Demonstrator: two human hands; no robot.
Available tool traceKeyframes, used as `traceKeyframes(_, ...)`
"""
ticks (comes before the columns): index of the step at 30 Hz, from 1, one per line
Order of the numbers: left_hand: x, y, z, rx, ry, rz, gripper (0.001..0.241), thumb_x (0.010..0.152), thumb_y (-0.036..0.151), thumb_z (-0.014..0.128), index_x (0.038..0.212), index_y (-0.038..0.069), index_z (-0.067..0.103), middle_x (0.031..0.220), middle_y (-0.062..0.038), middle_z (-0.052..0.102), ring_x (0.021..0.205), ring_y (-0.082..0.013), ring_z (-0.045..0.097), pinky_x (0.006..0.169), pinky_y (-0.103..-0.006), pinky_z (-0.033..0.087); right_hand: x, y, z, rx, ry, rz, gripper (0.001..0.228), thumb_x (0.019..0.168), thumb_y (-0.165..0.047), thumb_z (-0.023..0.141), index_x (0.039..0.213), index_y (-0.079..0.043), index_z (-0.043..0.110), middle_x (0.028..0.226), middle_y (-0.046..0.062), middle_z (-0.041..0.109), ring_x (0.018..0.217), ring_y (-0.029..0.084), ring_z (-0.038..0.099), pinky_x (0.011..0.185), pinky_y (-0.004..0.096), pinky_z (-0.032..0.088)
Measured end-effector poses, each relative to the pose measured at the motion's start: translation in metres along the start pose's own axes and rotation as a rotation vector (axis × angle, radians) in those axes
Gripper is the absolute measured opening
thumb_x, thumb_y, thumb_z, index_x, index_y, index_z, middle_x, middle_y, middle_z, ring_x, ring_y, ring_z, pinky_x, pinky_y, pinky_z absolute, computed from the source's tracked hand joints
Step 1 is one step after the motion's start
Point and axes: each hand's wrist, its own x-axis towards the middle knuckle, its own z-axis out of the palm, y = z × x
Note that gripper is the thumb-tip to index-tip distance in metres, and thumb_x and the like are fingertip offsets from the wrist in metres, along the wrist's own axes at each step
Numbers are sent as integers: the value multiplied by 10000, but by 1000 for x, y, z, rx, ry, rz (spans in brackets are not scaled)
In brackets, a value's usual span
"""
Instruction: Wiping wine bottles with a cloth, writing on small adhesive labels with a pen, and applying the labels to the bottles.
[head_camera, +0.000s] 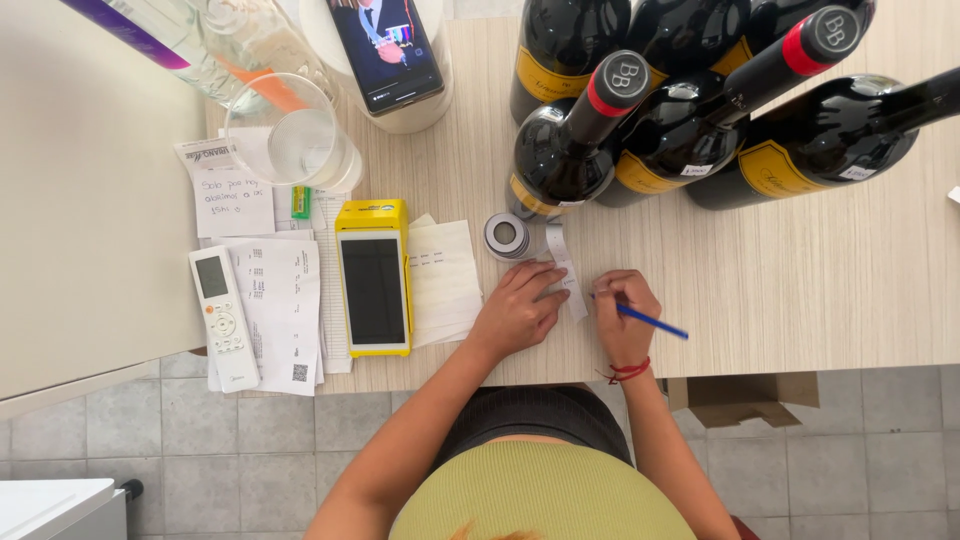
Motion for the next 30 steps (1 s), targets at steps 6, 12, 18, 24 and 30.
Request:
traceKeyframes(6, 0, 0, 0, 1, -11, 5, 149, 879, 126, 664, 974, 142, 777, 1161, -92, 713, 1194, -268, 648, 1080, -461, 475, 8, -4, -15, -251, -71, 132, 134, 899, -73, 683, 978, -26, 585, 661, 163, 622, 565, 304, 621, 525, 385, 478)
traceKeyframes(12, 0, 0, 0, 10, -2, 8, 151, 872, 126, 666, 973, 144, 777, 1177, -89, 702, 1190, -272, 644, 1073, -456, 480, 8, -39, -19, -426, -144, -49, 271, 893, -31, 715, 1154, 7, 655, 959, 161, 585, 850, 375, 691, 704, 434, 587)
traceKeyframes(18, -1, -1, -1, 6, -8, 3, 148, 863, 113, 672, 969, 132, 774, 1221, -102, 678, 1198, -287, 638, 1071, -460, 484, -2, -26, -5, -374, -305, -60, 188, 923, -72, 732, 1099, -10, 711, 1057, 154, 548, 979, 393, 678, 829, 439, 589)
traceKeyframes(24, 11, 18, -24, -138, 53, -168, 142, 867, 68, 667, 952, 119, 768, 1202, -63, 672, 1163, -263, 665, 1033, -420, 530, 3, -31, -5, -196, -344, 107, 53, 976, -47, 680, 1020, -53, 708, 913, 126, 668, 767, 267, 691, 666, 373, 560)
traceKeyframes(30, 44, 41, -69, -688, 153, -753, 152, 969, 111, 623, 1100, 107, 700, 1035, -56, 633, 1002, -221, 686, 913, -365, 589, 12, -80, -13, 69, -302, 256, 161, 934, -62, 718, 1088, -105, 702, 861, 77, 722, 639, 139, 584, 578, 292, 488)
